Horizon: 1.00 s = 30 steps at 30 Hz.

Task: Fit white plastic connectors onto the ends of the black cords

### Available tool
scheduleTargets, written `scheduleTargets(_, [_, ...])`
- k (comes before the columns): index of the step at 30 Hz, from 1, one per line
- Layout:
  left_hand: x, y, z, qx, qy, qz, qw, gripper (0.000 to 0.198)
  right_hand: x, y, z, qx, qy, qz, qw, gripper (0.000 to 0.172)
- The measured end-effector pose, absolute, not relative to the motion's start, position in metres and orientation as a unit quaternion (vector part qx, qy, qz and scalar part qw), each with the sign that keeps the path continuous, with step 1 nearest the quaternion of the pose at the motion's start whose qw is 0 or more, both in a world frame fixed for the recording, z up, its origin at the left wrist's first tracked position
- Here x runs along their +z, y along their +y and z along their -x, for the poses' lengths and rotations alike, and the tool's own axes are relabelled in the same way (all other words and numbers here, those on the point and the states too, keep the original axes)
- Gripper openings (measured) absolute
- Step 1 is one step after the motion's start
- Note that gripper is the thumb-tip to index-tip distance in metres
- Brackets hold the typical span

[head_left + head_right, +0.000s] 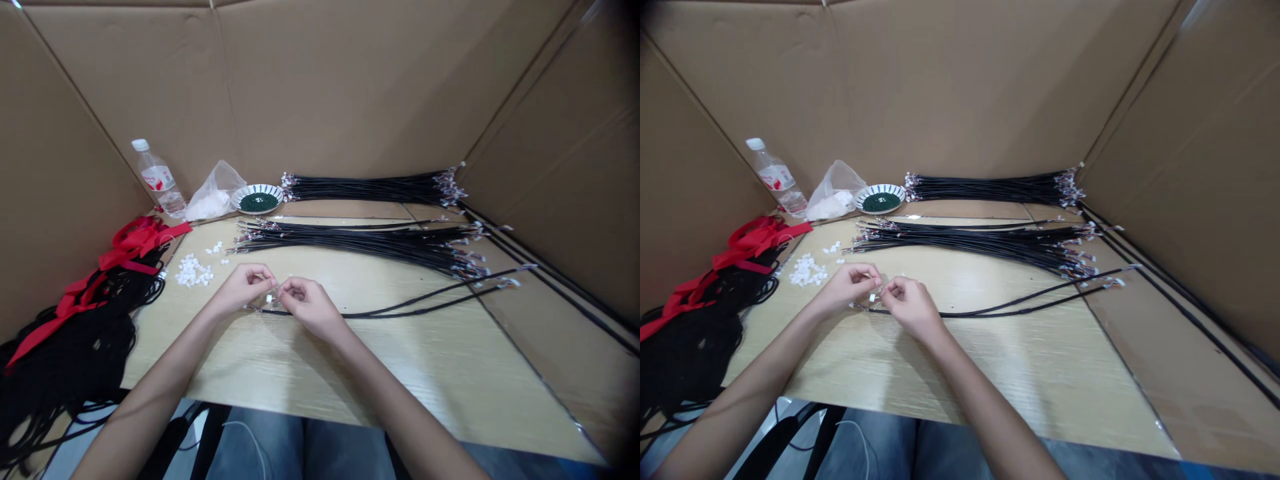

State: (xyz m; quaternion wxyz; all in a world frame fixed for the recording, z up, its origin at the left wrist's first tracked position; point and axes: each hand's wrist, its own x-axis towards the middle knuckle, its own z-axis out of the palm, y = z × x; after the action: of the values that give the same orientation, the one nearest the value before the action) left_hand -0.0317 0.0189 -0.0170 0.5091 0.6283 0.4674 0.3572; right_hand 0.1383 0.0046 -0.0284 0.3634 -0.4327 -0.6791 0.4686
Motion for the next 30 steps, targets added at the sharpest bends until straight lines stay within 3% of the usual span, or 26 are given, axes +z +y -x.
scheduleTargets(8, [-0.016, 0.016, 0.016, 0.365, 0.538, -0.576, 0.495, 0.012, -0.020, -0.006, -0.135, 0.219, -0.751, 0.570, 0.251, 0.014])
scheduleTargets(14, [-0.016, 0.017, 0.010, 0.374, 0.576, -0.540, 0.487, 0.012, -0.018, -0.012, -0.133, 0.118, -0.793, 0.549, 0.236, 0.013])
scheduleTargets(22, [-0.009, 0.019, 0.015, 0.403, 0.551, -0.540, 0.492, 0.018, -0.020, -0.005, -0.139, 0.230, -0.750, 0.511, 0.351, 0.012])
scheduleTargets(30, [-0.010, 0.014, 0.023, 0.322, 0.466, -0.621, 0.542, 0.033, -0.022, 0.004, -0.144, 0.312, -0.706, 0.467, 0.431, 0.011])
